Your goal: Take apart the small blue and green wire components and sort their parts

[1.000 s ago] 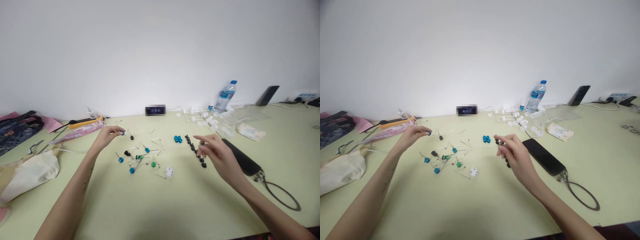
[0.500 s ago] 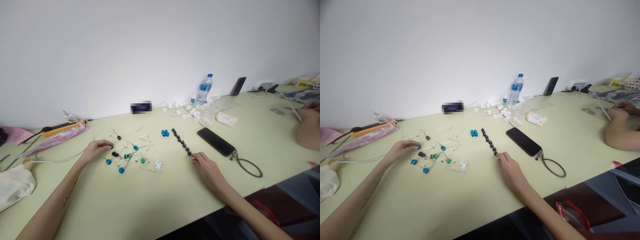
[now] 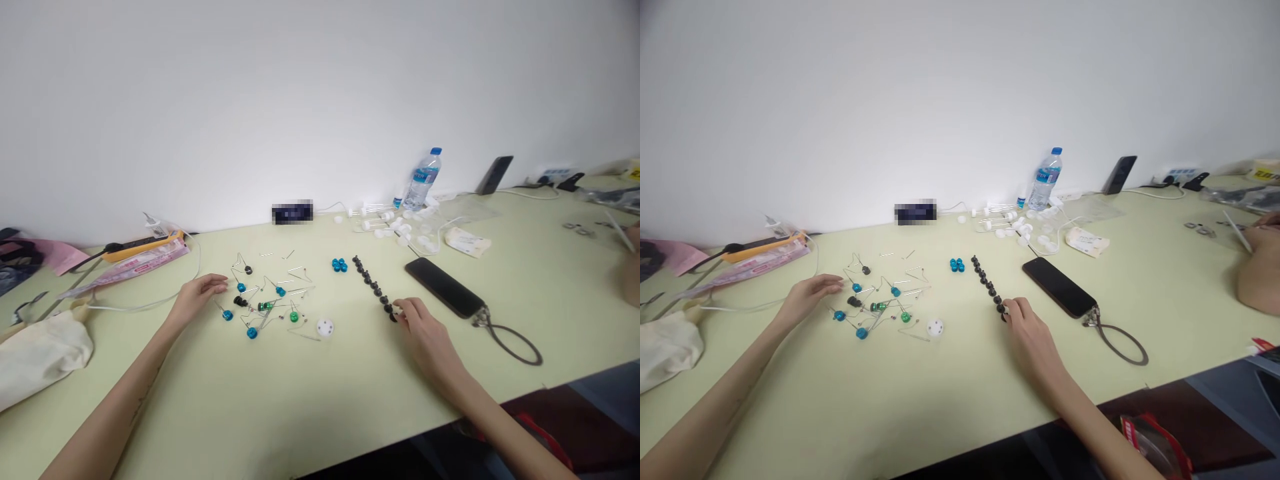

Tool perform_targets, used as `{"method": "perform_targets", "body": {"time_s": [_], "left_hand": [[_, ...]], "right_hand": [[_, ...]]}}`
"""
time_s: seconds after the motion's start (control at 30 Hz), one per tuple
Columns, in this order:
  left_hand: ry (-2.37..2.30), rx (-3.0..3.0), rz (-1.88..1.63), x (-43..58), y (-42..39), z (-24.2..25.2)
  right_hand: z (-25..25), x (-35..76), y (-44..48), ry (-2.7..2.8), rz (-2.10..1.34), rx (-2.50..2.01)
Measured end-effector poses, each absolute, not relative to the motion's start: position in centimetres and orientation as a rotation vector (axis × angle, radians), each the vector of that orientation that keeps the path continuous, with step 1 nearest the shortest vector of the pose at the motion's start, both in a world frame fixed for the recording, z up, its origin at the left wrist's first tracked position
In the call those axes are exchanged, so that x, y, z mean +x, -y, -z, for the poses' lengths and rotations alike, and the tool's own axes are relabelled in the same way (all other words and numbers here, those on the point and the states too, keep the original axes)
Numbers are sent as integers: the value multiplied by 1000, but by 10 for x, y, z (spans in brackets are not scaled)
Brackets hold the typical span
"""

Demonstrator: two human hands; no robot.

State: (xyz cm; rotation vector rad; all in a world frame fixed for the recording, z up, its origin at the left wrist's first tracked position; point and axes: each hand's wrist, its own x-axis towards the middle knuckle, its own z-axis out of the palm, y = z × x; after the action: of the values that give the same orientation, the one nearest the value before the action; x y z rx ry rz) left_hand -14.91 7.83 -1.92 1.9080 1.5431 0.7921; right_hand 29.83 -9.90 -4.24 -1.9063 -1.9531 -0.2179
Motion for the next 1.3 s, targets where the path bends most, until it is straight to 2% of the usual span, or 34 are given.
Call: {"method": "perform_targets", "body": {"time_s": [0.13,0.27,0.33,0.43,0.63,0.87,1.1,1.3], "left_hand": [[-1788,1996,-1089,-148,-51,1],[-1664,2345,-1298,-120,-18,-22],[-1398,2544,-1168,-100,-5,-30],[-1158,2652,-725,-74,1,-38],[-1336,2658,-211,-54,-29,-43],[-1386,2660,125,-38,-51,-22],[-1402,2685,255,-29,-48,-17],[-1402,2644,286,-33,-50,-17]], "right_hand": [[23,271,88,2013,395,-1723],[3,225,70,2165,197,-1502],[0,204,59,2245,13,-1419],[7,182,38,2287,-212,-1335],[28,161,-4,2287,-706,-1299],[32,154,-18,2212,-683,-1355],[26,152,-25,2211,-702,-1430],[2,154,-33,2359,-728,-1496]]}}
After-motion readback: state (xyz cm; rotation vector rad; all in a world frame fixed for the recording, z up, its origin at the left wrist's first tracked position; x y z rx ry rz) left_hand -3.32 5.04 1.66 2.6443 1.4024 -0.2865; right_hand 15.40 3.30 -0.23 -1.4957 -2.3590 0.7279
